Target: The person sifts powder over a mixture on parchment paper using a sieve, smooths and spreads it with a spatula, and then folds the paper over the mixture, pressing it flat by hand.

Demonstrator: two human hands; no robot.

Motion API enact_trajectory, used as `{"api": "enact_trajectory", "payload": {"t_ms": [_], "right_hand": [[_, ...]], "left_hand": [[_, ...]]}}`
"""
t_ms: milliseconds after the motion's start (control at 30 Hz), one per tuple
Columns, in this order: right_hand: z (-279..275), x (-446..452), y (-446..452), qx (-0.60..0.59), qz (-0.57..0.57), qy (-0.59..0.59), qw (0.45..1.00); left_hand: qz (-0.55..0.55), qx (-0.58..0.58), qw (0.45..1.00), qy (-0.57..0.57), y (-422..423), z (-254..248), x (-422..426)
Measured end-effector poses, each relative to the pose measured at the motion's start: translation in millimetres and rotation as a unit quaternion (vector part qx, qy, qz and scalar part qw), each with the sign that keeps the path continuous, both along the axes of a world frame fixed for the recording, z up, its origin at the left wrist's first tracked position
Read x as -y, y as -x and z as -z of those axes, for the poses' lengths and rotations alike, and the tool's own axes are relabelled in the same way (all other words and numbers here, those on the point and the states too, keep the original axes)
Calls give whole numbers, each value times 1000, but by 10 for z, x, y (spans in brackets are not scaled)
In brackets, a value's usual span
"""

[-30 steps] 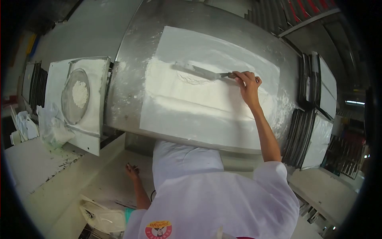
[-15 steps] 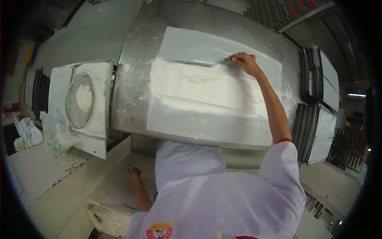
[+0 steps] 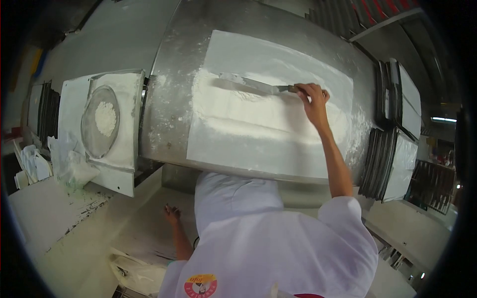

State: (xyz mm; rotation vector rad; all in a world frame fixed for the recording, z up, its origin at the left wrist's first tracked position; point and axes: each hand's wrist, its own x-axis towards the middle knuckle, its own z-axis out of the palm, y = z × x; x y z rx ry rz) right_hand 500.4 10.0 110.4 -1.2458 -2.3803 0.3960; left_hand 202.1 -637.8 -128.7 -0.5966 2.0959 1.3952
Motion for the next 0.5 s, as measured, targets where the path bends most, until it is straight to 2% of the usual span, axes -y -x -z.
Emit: {"api": "enact_trajectory", "payload": {"t_ms": [133,200,233,267,300,333,400,433,500], "right_hand": [[-21,946,-91,-52,86,-6,995],[57,1399,-96,-43,132,3,990],[116,1596,-82,-48,156,8,987],[168,1761,-62,-50,182,13,982],[216,1880,-37,-51,189,14,981],[259,1983,-12,-66,197,5,978],[300,2093,11,-79,213,-6,974],[311,2119,19,-83,204,-18,975],[311,2158,37,-87,203,-30,975]], "left_hand": [[9,12,1000,-13,65,22,-163],[106,13,994,6,18,-149,-300],[106,9,994,10,33,-226,-396],[234,-84,959,138,44,-320,-525],[355,-174,881,258,65,-429,-674],[362,-176,878,258,86,-587,-850],[320,-302,860,257,109,-997,-1208],[326,-305,858,254,132,-1148,-1336],[398,-517,720,236,204,-1467,-1568]]}}
